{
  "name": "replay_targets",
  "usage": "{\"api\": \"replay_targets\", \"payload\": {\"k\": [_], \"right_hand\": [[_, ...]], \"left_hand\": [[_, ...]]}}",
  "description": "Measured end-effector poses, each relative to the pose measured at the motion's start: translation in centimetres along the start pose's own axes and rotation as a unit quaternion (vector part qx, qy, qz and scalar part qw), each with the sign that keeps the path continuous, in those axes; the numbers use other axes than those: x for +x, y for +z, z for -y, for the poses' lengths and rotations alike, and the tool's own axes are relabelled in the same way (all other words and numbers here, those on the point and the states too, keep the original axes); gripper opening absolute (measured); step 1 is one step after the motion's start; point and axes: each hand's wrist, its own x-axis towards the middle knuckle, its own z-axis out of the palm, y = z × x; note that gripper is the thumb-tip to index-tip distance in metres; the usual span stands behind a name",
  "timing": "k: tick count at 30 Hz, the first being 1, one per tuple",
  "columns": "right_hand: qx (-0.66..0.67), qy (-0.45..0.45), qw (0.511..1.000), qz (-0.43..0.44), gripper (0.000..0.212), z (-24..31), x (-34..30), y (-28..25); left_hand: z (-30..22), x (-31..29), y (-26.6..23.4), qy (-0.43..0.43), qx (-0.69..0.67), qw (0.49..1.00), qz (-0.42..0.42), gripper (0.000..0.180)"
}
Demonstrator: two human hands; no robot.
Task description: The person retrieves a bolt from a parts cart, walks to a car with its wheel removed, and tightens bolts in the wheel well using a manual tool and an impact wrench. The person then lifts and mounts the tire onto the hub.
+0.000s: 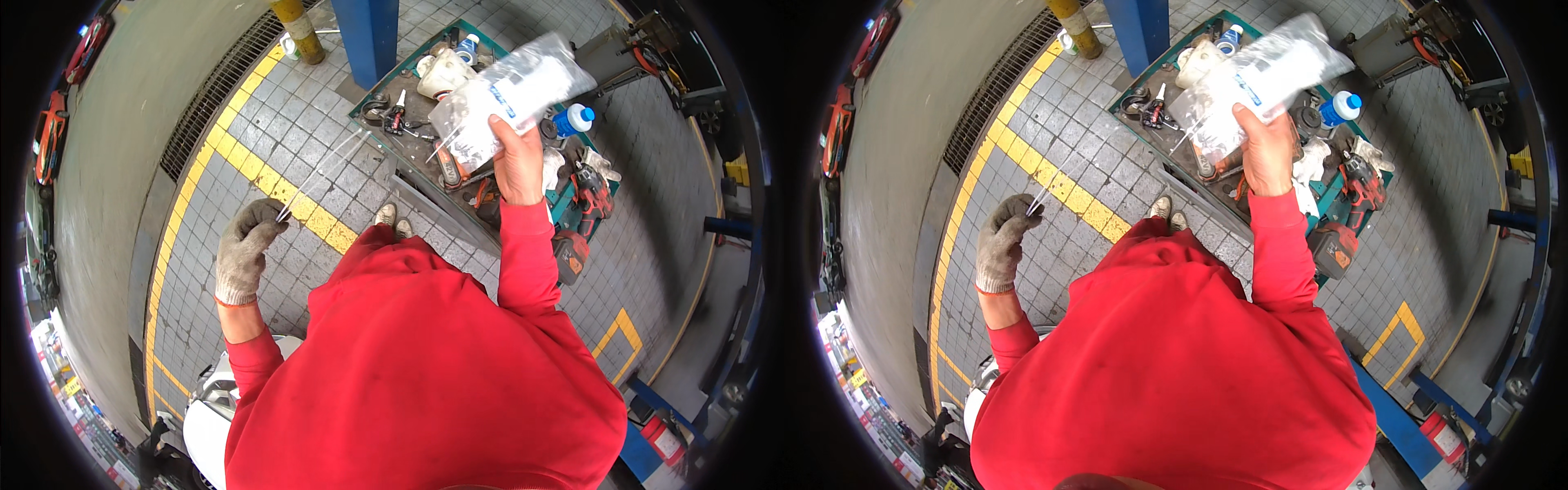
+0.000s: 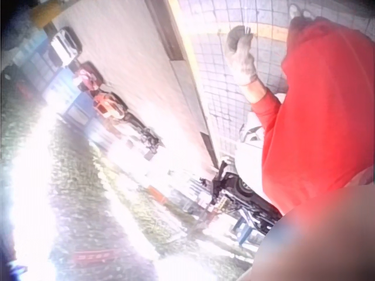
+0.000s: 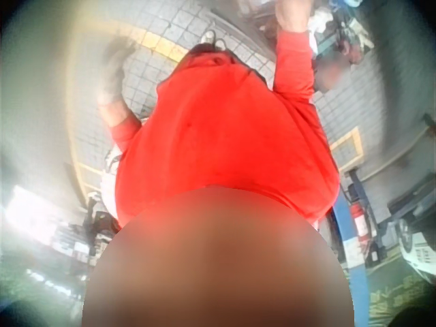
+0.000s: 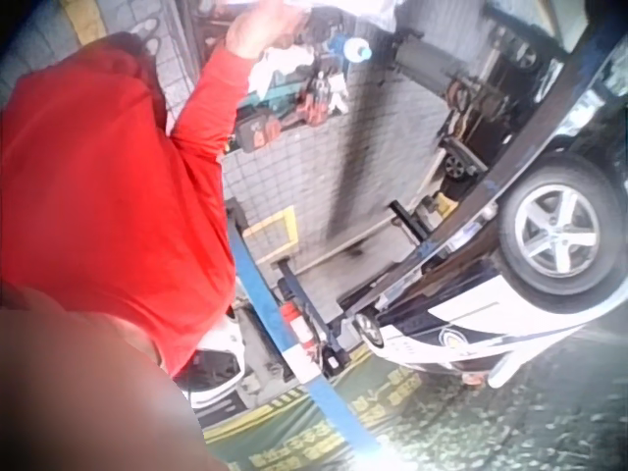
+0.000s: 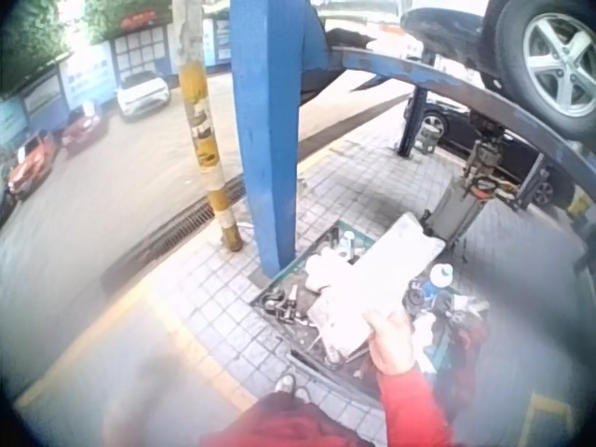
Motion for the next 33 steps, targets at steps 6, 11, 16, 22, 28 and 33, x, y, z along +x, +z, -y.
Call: {"api": "replay_targets", "payload": {"k": [6,11,16,22,28,33], "right_hand": [[-0.241,0.09,0.962,0.096,0.055,-2.4,3.8,3.1],[-0.685,-0.266,0.677,-0.024,0.062,-3.9,2.3,6.2],[-0.406,0.094,0.872,0.256,0.036,-7.0,-6.2,14.1],[-0.165,0.364,0.803,0.443,0.039,-14.5,-14.4,28.5],[-0.139,0.358,0.814,0.435,0.035,-23.6,-21.0,44.6],[-0.148,0.362,0.79,0.472,0.03,-31.3,-27.2,57.8]], "left_hand": [[3.0,-2.4,-1.6,-0.011,-0.063,0.997,-0.037,0.041],[4.1,-4.5,-4.0,-0.029,-0.09,0.993,-0.067,0.019],[5.0,-5.7,-8.0,-0.01,-0.12,0.99,-0.074,0.023],[7.3,-7.3,-17.8,0.002,-0.107,0.992,-0.071,0.02],[11.2,-11.6,-31.8,0.022,-0.102,0.989,-0.109,0.014],[14.2,-16.3,-44.8,-0.032,-0.07,0.979,-0.186,0.029]]}}
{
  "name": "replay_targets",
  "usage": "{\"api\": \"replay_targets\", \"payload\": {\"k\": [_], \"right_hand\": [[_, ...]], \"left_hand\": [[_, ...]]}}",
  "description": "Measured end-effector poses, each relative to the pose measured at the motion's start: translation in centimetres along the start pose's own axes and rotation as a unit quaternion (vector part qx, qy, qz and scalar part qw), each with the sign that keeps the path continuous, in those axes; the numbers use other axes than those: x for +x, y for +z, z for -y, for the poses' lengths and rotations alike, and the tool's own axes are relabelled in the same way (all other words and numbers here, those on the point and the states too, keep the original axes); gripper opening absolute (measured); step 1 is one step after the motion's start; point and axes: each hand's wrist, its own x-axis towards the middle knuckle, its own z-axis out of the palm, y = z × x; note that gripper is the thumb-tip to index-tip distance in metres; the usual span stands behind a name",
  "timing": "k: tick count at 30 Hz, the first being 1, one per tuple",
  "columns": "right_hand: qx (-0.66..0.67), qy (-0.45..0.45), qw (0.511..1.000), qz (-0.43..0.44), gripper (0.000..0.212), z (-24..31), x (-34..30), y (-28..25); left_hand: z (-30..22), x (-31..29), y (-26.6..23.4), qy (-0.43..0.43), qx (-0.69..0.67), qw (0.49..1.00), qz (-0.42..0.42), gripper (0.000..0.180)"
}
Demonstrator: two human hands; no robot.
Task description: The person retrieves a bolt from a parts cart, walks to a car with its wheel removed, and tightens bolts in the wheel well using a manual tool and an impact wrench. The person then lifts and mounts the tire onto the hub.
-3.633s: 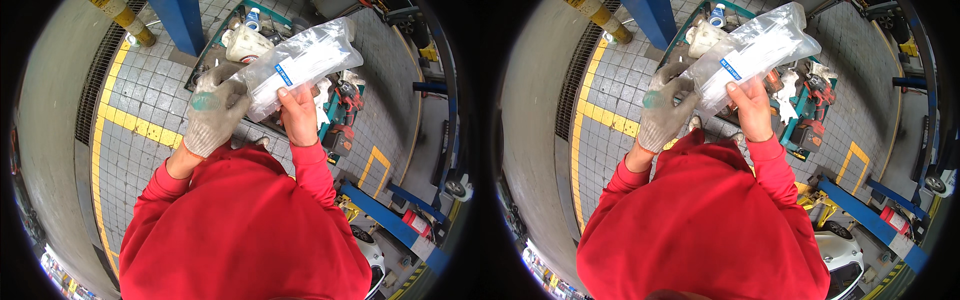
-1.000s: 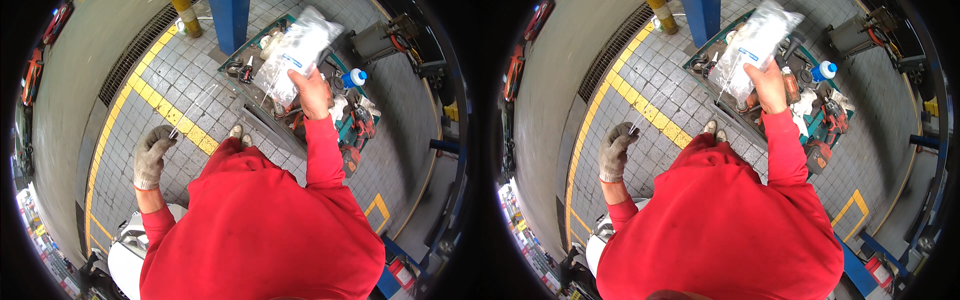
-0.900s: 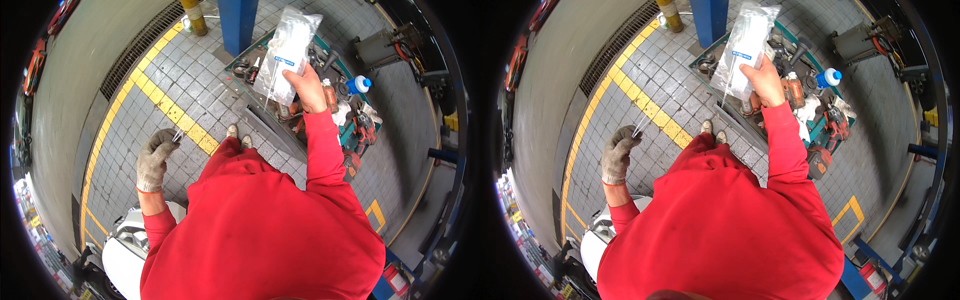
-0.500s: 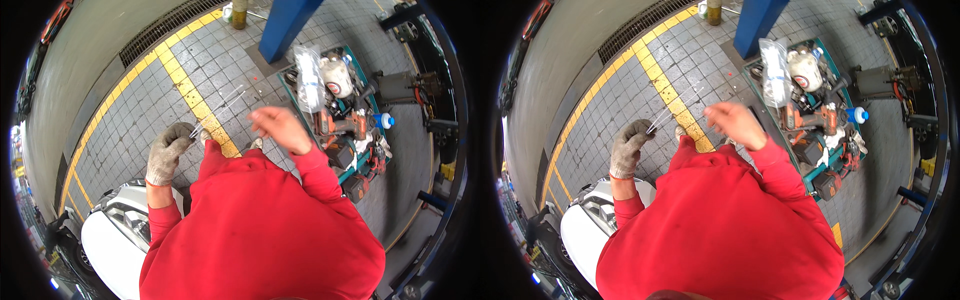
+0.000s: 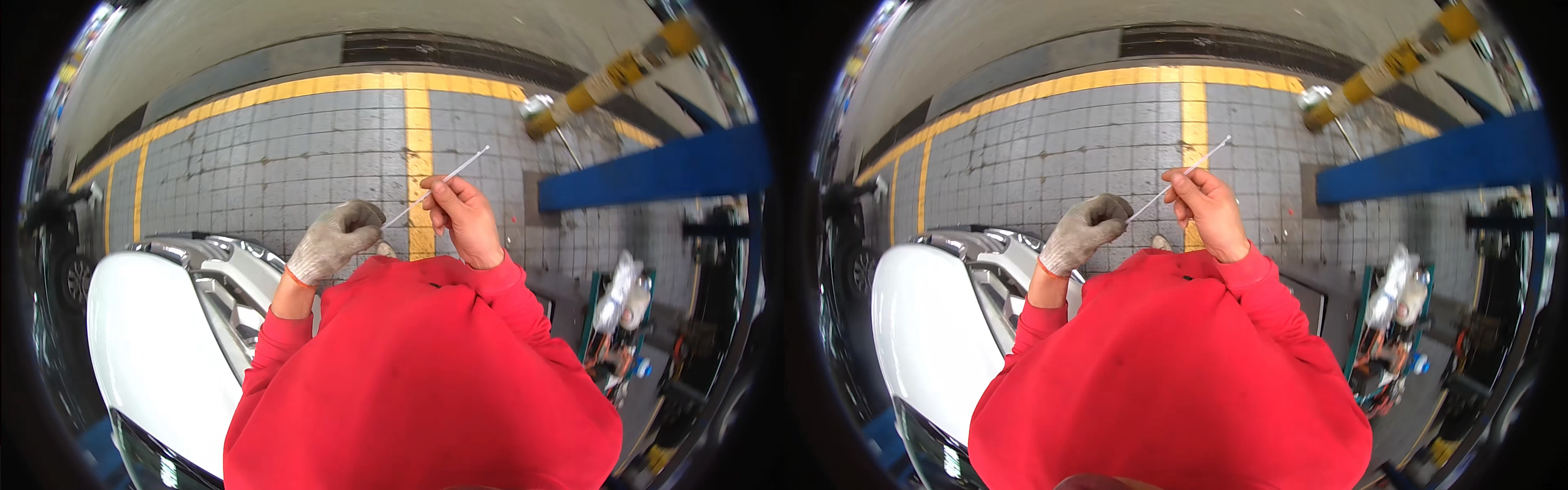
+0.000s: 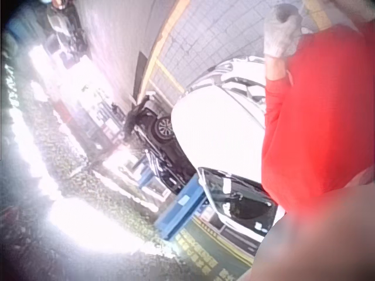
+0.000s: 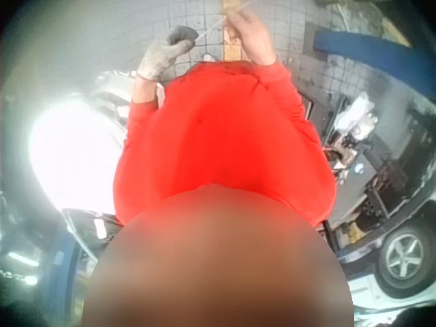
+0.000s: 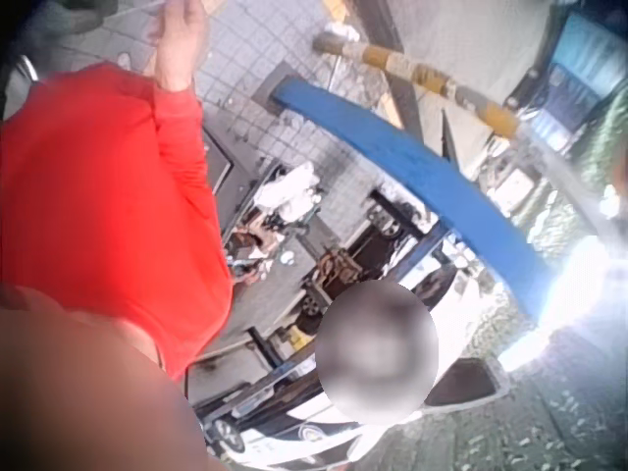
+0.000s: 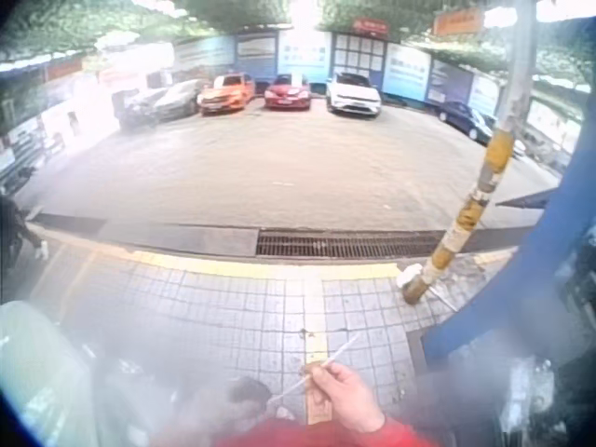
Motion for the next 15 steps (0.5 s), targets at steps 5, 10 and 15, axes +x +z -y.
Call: {"api": "replay_targets", "payload": {"k": [5,10,15], "right_hand": [[-0.083,0.03,0.995,0.038,0.031,-1.3,12.3,10.1],[-0.155,0.078,0.969,0.177,0.03,-2.5,25.1,19.6],[-0.258,0.104,0.875,0.396,0.025,-4.1,39.9,33.0]], "left_hand": [[2.4,0.9,-11.8,0.035,0.041,0.996,-0.073,0.028],[4.6,3.6,-22.8,-0.017,-0.078,0.978,-0.192,0.04],[5.1,8.1,-38.1,0.011,-0.098,0.942,-0.32,0.046]]}}
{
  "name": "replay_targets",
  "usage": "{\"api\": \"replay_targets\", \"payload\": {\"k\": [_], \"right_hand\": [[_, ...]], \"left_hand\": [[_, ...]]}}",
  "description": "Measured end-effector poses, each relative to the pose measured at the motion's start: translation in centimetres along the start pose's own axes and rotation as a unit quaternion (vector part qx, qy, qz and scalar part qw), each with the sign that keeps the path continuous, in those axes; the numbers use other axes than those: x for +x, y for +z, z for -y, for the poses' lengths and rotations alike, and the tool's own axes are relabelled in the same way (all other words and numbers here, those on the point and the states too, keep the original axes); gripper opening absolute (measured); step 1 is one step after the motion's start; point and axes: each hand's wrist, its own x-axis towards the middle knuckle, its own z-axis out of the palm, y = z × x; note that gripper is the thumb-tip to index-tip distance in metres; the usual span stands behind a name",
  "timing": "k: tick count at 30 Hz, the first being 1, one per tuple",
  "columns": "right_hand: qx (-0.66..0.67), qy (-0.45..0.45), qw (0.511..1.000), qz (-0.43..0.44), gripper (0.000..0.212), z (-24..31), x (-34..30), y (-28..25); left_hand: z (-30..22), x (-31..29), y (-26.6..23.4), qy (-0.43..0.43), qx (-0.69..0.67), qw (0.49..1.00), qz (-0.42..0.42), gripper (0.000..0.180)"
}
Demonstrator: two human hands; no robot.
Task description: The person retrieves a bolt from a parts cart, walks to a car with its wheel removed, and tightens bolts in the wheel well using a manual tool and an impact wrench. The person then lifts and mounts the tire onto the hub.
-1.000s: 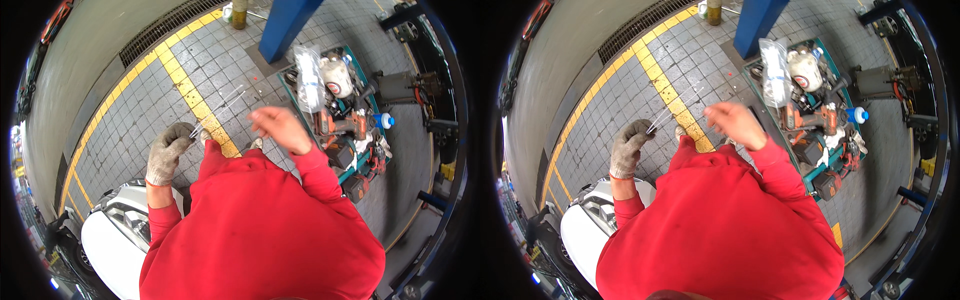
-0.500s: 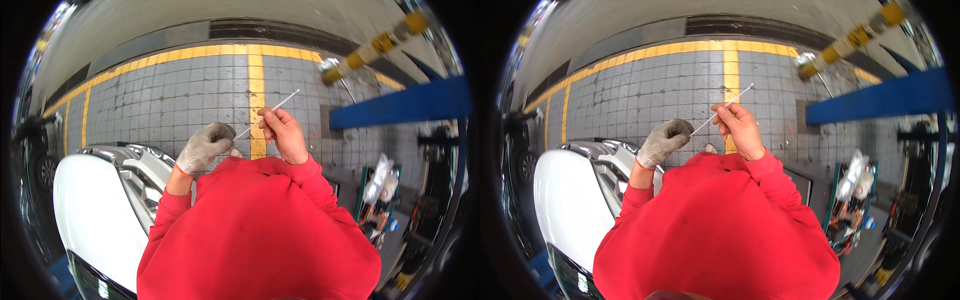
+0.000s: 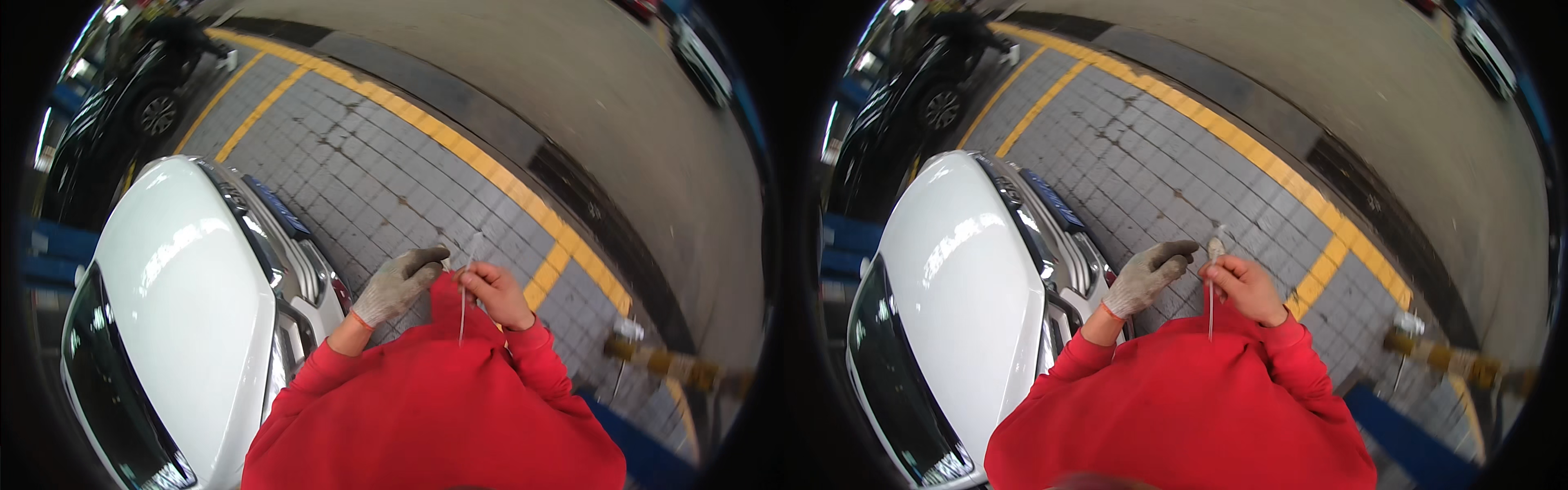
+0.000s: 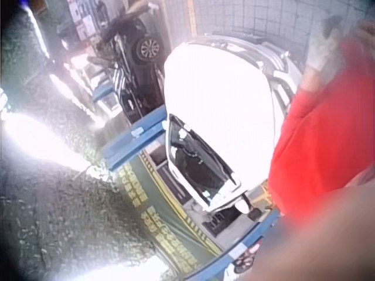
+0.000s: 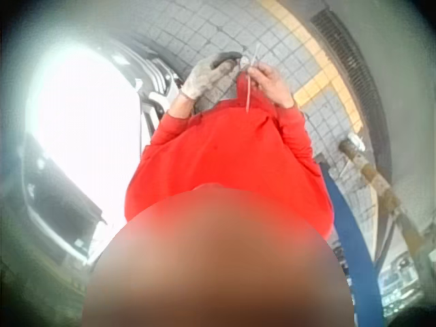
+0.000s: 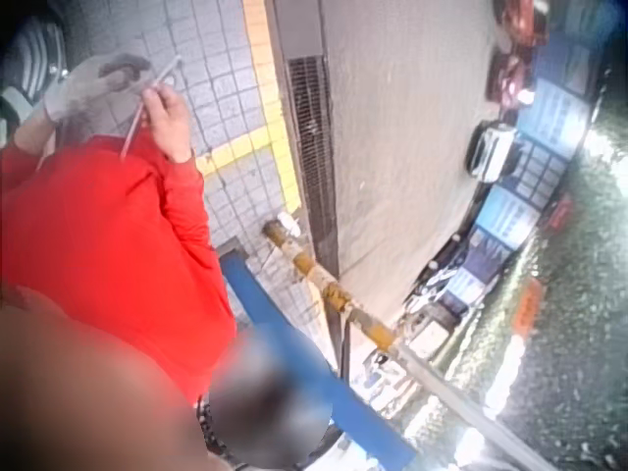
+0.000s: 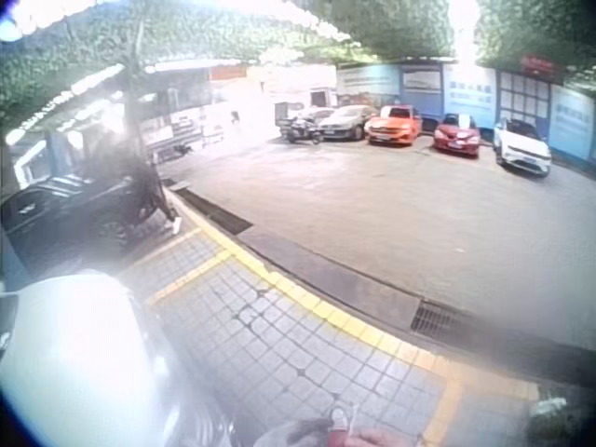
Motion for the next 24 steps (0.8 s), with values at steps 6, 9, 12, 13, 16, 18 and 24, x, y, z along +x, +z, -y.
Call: {"api": "replay_targets", "payload": {"k": [6,9,12,13,16,18,24], "right_hand": [[-0.087,0.051,0.969,0.224,0.026,10.3,24.1,0.0],[-0.118,0.046,0.95,0.284,0.026,15.1,35.9,1.4],[-0.174,0.055,0.929,0.321,0.026,17.5,47.2,3.3],[-0.145,0.049,0.931,0.331,0.026,17.9,51.6,4.3],[-0.103,0.064,0.932,0.342,0.025,19.2,63.8,6.9],[-0.121,0.071,0.933,0.331,0.024,21.6,71.9,8.3],[-0.096,0.121,0.943,0.295,0.025,31.2,90.5,9.5]], "left_hand": [[-4.5,12.2,-13.6,0.059,0.08,0.987,-0.124,0.035],[-5.2,17.3,-20.1,0.003,-0.069,0.972,-0.224,0.033],[-3.9,22.7,-26.0,-0.001,-0.19,0.933,-0.306,0.037],[-3.1,25.0,-28.8,-0.042,-0.161,0.927,-0.336,0.037],[-1.3,32.1,-37.6,0.0,-0.233,0.896,-0.378,0.038],[-1.5,37.5,-44.5,0.015,-0.256,0.88,-0.4,0.037],[-7.0,51.2,-62.4,0.003,-0.288,0.883,-0.369,0.038]]}}
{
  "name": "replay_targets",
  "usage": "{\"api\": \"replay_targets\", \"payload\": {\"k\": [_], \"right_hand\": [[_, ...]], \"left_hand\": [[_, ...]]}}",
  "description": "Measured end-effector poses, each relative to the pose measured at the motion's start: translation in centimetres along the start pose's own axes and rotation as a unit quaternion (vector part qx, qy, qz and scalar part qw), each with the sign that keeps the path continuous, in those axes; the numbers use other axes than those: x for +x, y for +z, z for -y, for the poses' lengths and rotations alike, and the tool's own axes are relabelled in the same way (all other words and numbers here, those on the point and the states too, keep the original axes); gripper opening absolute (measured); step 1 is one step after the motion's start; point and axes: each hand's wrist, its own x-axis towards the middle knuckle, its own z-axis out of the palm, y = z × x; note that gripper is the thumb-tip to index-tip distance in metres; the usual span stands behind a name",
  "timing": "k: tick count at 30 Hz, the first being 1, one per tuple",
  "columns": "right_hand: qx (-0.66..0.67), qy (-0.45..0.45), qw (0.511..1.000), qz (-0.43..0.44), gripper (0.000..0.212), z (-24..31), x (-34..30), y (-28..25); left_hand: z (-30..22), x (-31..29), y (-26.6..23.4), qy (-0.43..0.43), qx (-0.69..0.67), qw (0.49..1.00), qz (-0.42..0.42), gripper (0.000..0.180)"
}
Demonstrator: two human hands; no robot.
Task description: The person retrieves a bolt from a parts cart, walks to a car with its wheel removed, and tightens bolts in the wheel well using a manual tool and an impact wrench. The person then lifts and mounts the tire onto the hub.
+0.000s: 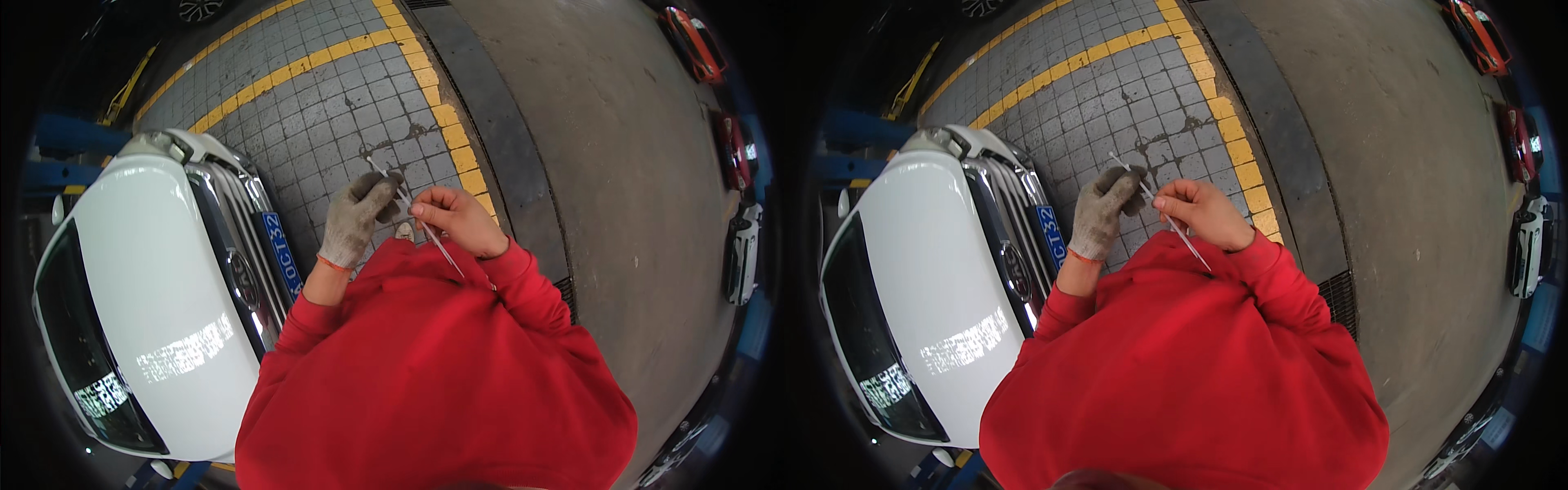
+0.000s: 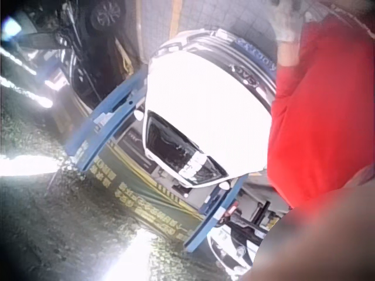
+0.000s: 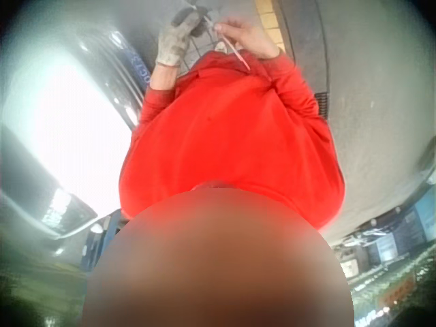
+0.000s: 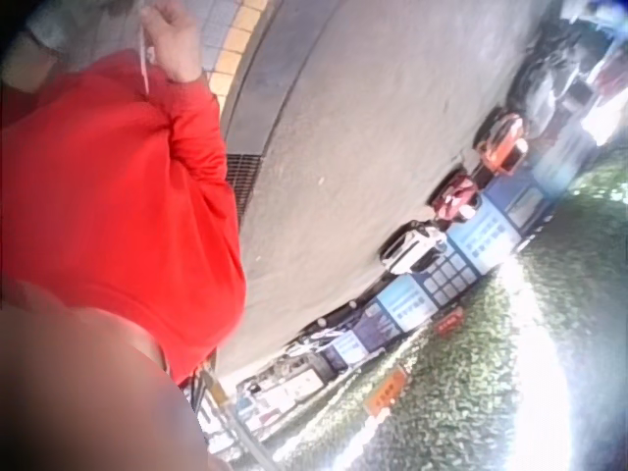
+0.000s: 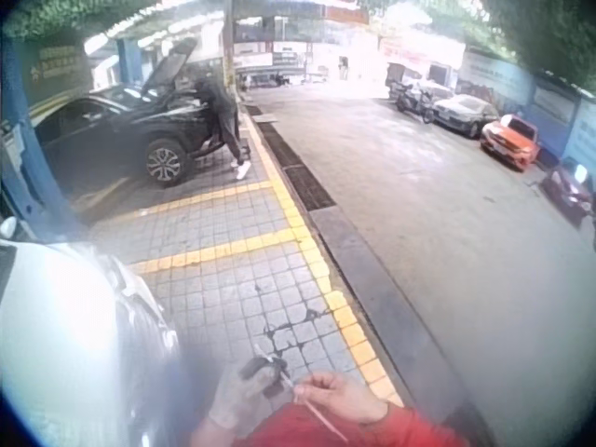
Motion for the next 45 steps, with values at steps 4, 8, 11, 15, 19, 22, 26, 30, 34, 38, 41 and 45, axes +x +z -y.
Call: {"api": "replay_targets", "payload": {"k": [4,8,11,15,19,22,26,30,34,38,41,45], "right_hand": [[0.043,-0.032,0.999,0.002,0.026,6.1,9.0,-7.3],[0.085,-0.055,0.994,0.035,0.032,11.0,18.8,-15.8],[0.092,-0.098,0.99,0.054,0.041,16.0,27.2,-22.8],[0.087,-0.095,0.985,0.113,0.042,26.0,37.9,-32.3],[0.015,-0.127,0.97,0.207,0.041,36.6,49.6,-40.0],[-0.049,-0.142,0.969,0.197,0.042,41.9,58.7,-44.0],[-0.26,-0.271,0.919,0.122,0.049,48.1,73.5,-50.2],[-0.236,-0.186,0.938,0.171,0.049,55.1,86.5,-55.9],[-0.244,-0.194,0.942,0.127,0.032,64.6,97.9,-62.4],[-0.15,-0.22,0.964,0.016,0.024,72.4,108.1,-69.3],[-0.082,-0.245,0.965,-0.043,0.024,76.4,117.1,-74.8],[-0.105,-0.311,0.942,-0.073,0.024,81.5,131.1,-82.3]], "left_hand": [[-5.2,12.9,1.6,0.006,0.042,0.999,-0.007,0.036],[-9.0,28.2,2.0,0.043,0.034,0.997,-0.061,0.034],[-12.5,39.9,2.5,0.061,0.033,0.993,-0.094,0.034],[-19.2,53.3,3.3,0.072,0.037,0.987,-0.138,0.033],[-24.9,66.1,3.3,0.067,-0.022,0.98,-0.187,0.034],[-27.1,75.7,2.3,0.06,-0.069,0.976,-0.197,0.031],[-28.5,91.3,0.8,0.045,-0.143,0.968,-0.2,0.032],[-32.2,108.4,-0.4,0.017,-0.154,0.972,-0.179,0.032],[-40.3,125.2,-0.4,-0.013,-0.117,0.986,-0.122,0.033],[-49.1,140.5,0.5,-0.024,-0.058,0.997,-0.05,0.041],[-53.4,152.1,0.9,-0.031,-0.033,0.999,-0.022,0.04],[-55.8,167.6,-0.3,-0.016,-0.084,0.996,-0.023,0.04]]}}
